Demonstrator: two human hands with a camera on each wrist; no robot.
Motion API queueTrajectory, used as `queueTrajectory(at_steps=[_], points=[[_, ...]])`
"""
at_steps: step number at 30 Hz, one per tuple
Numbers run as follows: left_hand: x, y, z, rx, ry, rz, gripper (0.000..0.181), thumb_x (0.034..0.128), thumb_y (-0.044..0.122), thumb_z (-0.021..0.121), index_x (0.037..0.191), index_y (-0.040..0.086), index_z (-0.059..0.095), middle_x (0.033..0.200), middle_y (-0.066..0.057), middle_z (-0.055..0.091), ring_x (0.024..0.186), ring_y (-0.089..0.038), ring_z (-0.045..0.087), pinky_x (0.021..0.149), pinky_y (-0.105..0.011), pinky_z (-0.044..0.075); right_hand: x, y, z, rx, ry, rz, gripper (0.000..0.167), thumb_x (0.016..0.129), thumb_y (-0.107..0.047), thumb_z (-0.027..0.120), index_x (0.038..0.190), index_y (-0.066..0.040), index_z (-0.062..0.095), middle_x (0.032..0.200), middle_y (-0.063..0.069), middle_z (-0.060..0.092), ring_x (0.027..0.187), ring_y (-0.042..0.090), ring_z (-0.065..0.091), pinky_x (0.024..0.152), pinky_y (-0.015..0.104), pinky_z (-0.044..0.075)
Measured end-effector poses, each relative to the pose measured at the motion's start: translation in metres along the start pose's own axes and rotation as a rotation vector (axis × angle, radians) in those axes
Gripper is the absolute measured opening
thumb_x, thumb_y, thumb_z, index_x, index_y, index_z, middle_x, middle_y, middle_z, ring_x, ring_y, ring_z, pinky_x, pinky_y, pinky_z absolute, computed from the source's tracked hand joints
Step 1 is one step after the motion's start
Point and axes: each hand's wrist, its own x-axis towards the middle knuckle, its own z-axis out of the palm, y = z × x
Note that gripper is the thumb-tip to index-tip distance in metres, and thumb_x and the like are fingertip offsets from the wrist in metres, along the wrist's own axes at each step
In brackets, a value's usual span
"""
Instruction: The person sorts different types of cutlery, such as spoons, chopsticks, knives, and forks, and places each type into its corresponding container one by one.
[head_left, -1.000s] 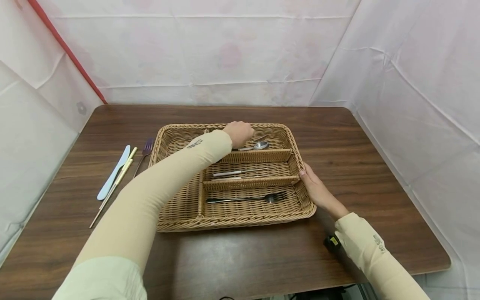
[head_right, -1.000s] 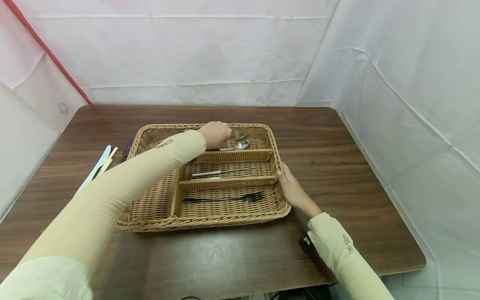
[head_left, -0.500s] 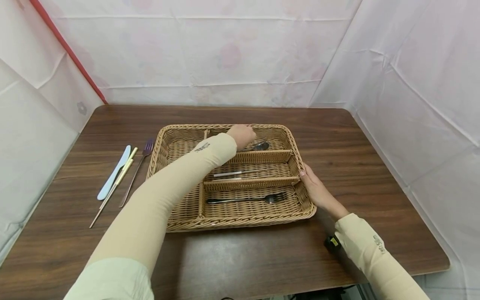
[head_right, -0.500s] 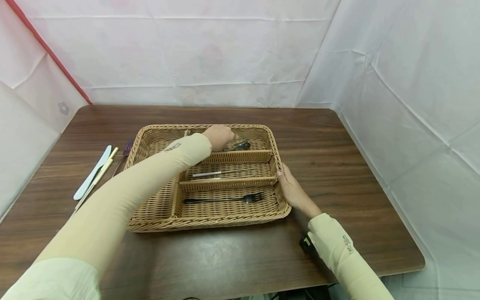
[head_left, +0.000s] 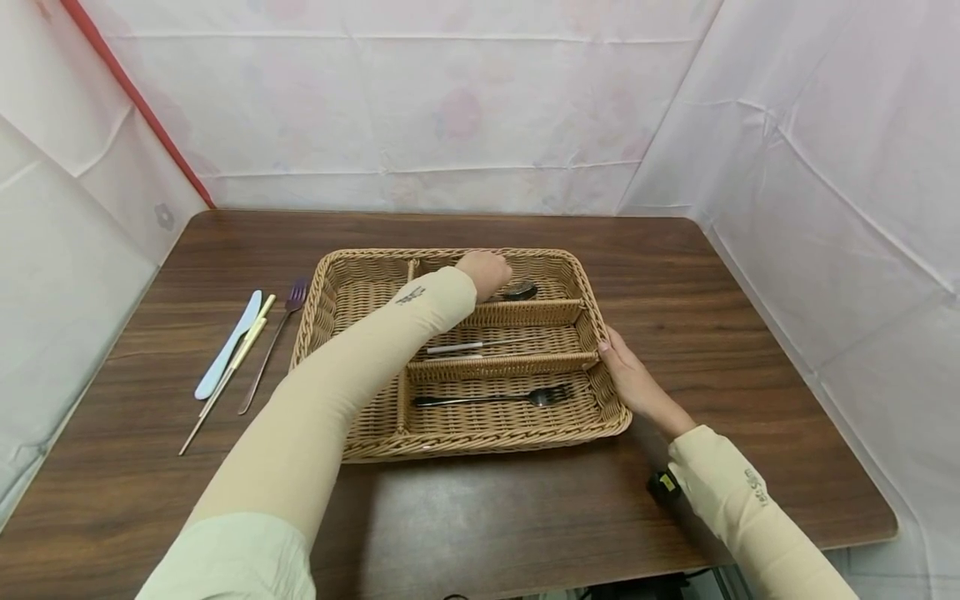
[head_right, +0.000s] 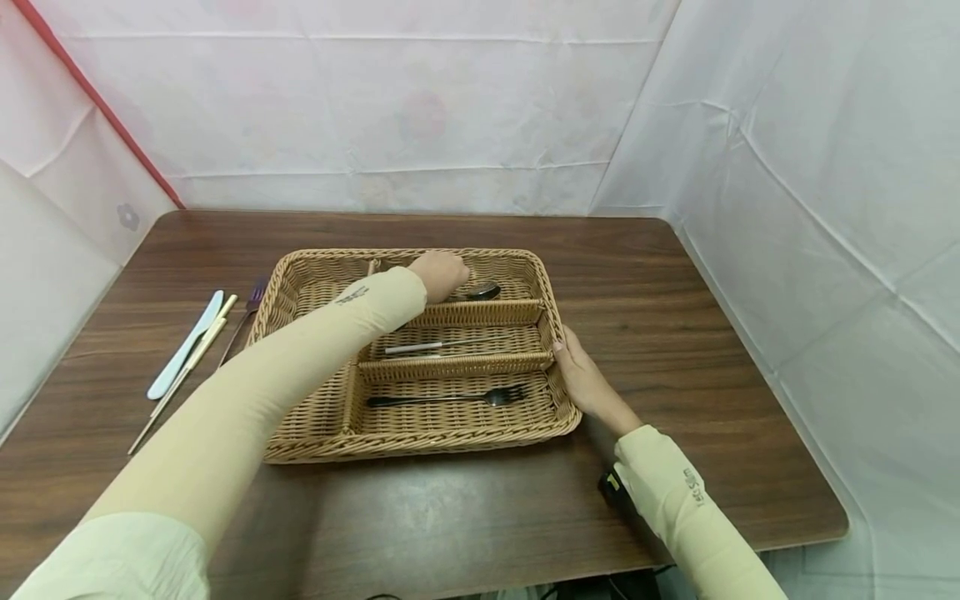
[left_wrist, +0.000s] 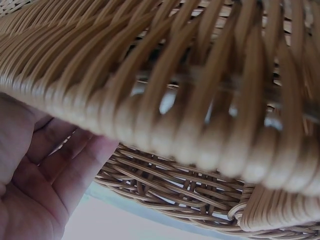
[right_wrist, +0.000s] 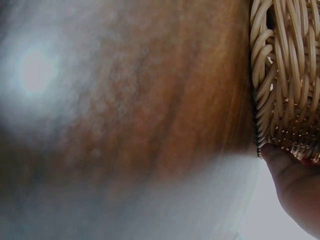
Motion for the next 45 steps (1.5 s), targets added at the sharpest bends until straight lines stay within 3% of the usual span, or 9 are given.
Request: queueTrajectory(at_steps=[9, 13, 20, 26, 32, 38, 41, 45], points=[[-0.003, -0.008, 0.004, -0.048, 0.006, -0.015, 0.021, 0.0932, -0.002, 0.056, 0.11, 0.006, 0.066, 0.109, -0.009, 0.065, 0.103, -0.024, 0.06, 0.092, -0.036, 0.047, 0.009, 0.002, 0.001, -0.001, -0.021, 0.003, 0.049, 0.106, -0.015, 0.023, 0.147, 0.007, 0.011, 0.149, 0.032, 0.018, 0.138, 0.041, 0.016, 0.11, 0.053, 0.012], [-0.01, -0.013, 0.003, -0.13, 0.029, -0.035, 0.02, 0.0926, -0.002, 0.057, 0.109, 0.005, 0.066, 0.11, -0.011, 0.064, 0.103, -0.025, 0.06, 0.091, -0.037, 0.047, 0.011, 0.003, -0.001, -0.002, -0.04, -0.003, 0.049, 0.105, -0.014, 0.022, 0.147, 0.008, 0.01, 0.149, 0.033, 0.017, 0.138, 0.042, 0.015, 0.11, 0.053, 0.011], [-0.031, -0.024, -0.022, -0.255, 0.149, -0.04, 0.01, 0.0885, -0.005, 0.059, 0.094, 0.0, 0.065, 0.094, -0.012, 0.064, 0.086, -0.025, 0.061, 0.081, -0.034, 0.051, 0.013, 0.004, -0.013, -0.004, -0.044, 0.0, 0.049, 0.106, -0.015, 0.022, 0.148, 0.006, 0.009, 0.15, 0.032, 0.016, 0.138, 0.041, 0.015, 0.11, 0.054, 0.012], [-0.071, -0.046, -0.041, -0.307, 0.238, -0.053, 0.007, 0.0853, -0.005, 0.058, 0.084, -0.001, 0.064, 0.085, -0.014, 0.063, 0.081, -0.028, 0.06, 0.08, -0.037, 0.05, 0.01, 0.006, -0.023, -0.011, -0.038, 0.029, 0.051, 0.106, -0.02, 0.021, 0.149, 0.004, 0.007, 0.148, 0.033, 0.019, 0.133, 0.044, 0.024, 0.107, 0.056, 0.019], [-0.119, -0.079, -0.036, -0.33, 0.34, -0.08, 0.011, 0.0809, -0.004, 0.063, 0.071, 0.001, 0.06, 0.069, -0.01, 0.059, 0.065, -0.026, 0.055, 0.065, -0.038, 0.051, 0.008, 0.011, -0.03, -0.039, -0.027, 0.033, 0.051, 0.106, -0.019, 0.021, 0.148, 0.007, 0.008, 0.148, 0.033, 0.017, 0.135, 0.044, 0.019, 0.107, 0.056, 0.015], [-0.171, -0.109, -0.014, -0.329, 0.361, -0.194, 0.033, 0.0782, -0.007, 0.057, 0.056, 0.01, 0.041, 0.054, 0.0, 0.037, 0.05, -0.014, 0.031, 0.047, -0.031, 0.031, 0.007, 0.014, -0.035, -0.057, -0.015, 0.052, 0.052, 0.106, -0.02, 0.021, 0.148, 0.006, 0.007, 0.149, 0.033, 0.016, 0.135, 0.045, 0.019, 0.107, 0.057, 0.015], [-0.195, -0.121, 0.003, -0.342, 0.343, -0.259, 0.029, 0.0736, -0.008, 0.053, 0.055, 0.011, 0.041, 0.053, 0.002, 0.035, 0.049, -0.013, 0.03, 0.047, -0.03, 0.029, 0.006, 0.014, -0.038, -0.054, -0.017, 0.05, 0.052, 0.106, -0.02, 0.021, 0.148, 0.006, 0.007, 0.149, 0.033, 0.016, 0.135, 0.045, 0.019, 0.107, 0.058, 0.015], [-0.223, -0.133, 0.031, -0.361, 0.307, -0.338, 0.025, 0.0741, -0.006, 0.06, 0.057, 0.009, 0.049, 0.055, 0.002, 0.042, 0.052, -0.015, 0.037, 0.049, -0.033, 0.034, 0.004, 0.015, -0.041, -0.059, -0.019, 0.04, 0.052, 0.106, -0.019, 0.021, 0.148, 0.007, 0.007, 0.149, 0.034, 0.015, 0.135, 0.045, 0.017, 0.107, 0.058, 0.014]])
